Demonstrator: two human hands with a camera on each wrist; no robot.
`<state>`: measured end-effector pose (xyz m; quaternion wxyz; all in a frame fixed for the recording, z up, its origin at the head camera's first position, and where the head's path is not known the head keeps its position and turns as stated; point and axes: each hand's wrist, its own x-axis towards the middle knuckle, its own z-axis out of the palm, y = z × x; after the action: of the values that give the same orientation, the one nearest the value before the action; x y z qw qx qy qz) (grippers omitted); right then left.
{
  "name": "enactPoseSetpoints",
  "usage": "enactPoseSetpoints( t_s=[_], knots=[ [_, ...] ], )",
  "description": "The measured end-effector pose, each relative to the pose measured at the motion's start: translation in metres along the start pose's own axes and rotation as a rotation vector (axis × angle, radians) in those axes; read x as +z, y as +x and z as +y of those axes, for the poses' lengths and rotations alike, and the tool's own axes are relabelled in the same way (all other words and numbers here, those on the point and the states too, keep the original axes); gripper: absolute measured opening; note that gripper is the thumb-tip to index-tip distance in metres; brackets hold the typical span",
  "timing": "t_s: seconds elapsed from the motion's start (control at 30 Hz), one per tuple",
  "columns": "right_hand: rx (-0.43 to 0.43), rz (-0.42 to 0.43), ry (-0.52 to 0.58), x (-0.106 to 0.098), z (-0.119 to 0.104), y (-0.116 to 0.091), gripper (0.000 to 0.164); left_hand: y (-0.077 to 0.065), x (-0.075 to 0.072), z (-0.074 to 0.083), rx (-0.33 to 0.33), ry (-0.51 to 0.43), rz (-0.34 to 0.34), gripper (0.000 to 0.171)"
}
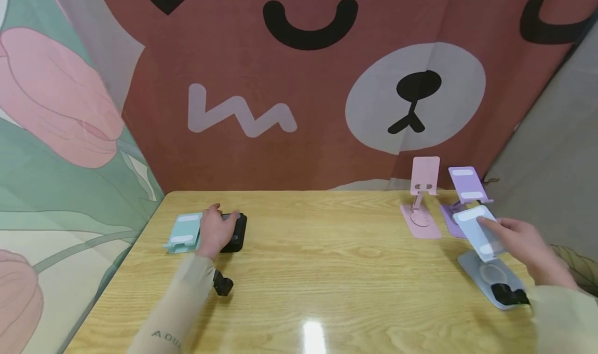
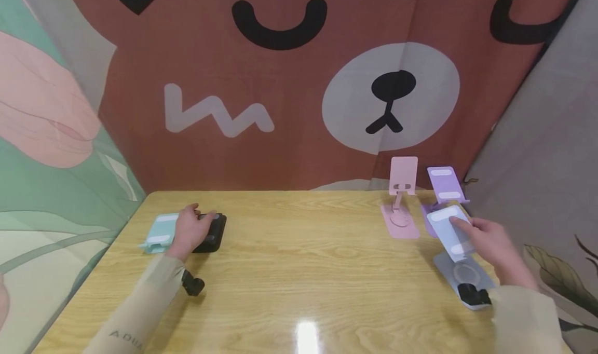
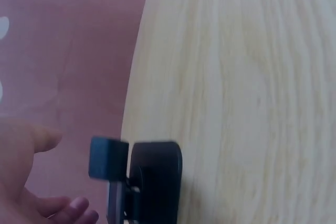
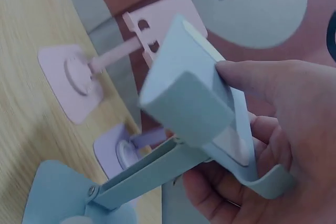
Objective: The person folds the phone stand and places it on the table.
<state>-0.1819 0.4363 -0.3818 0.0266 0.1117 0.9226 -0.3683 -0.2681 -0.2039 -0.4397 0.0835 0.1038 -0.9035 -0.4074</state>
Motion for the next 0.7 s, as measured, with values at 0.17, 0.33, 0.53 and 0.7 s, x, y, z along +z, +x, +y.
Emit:
enactPoseSetpoints(
  t_s=[0.17, 0.33, 0.53, 0.7],
  knots=[
    [-0.054, -0.024, -0.01, 0.009, -0.016, 0.0, 0.063, -0.005, 0.004, 0.011, 0.013, -0.024, -0.011, 0.071],
    [-0.089, -0.026, 0.039, 0.018, -0.036, 0.002, 0.068, -0.013, 0.009, 0.022, 0.057, -0.065, -0.024, 0.069],
    [-0.171, 0.038, 0.081, 0.033, -0.061, 0.003, 0.053, -0.022, 0.019, 0.029, 0.082, -0.117, -0.047, 0.07],
    [-0.21, 0.012, 0.101, 0.044, -0.079, 0.002, 0.052, -0.025, 0.027, 0.032, 0.079, -0.146, -0.067, 0.073]
  ],
)
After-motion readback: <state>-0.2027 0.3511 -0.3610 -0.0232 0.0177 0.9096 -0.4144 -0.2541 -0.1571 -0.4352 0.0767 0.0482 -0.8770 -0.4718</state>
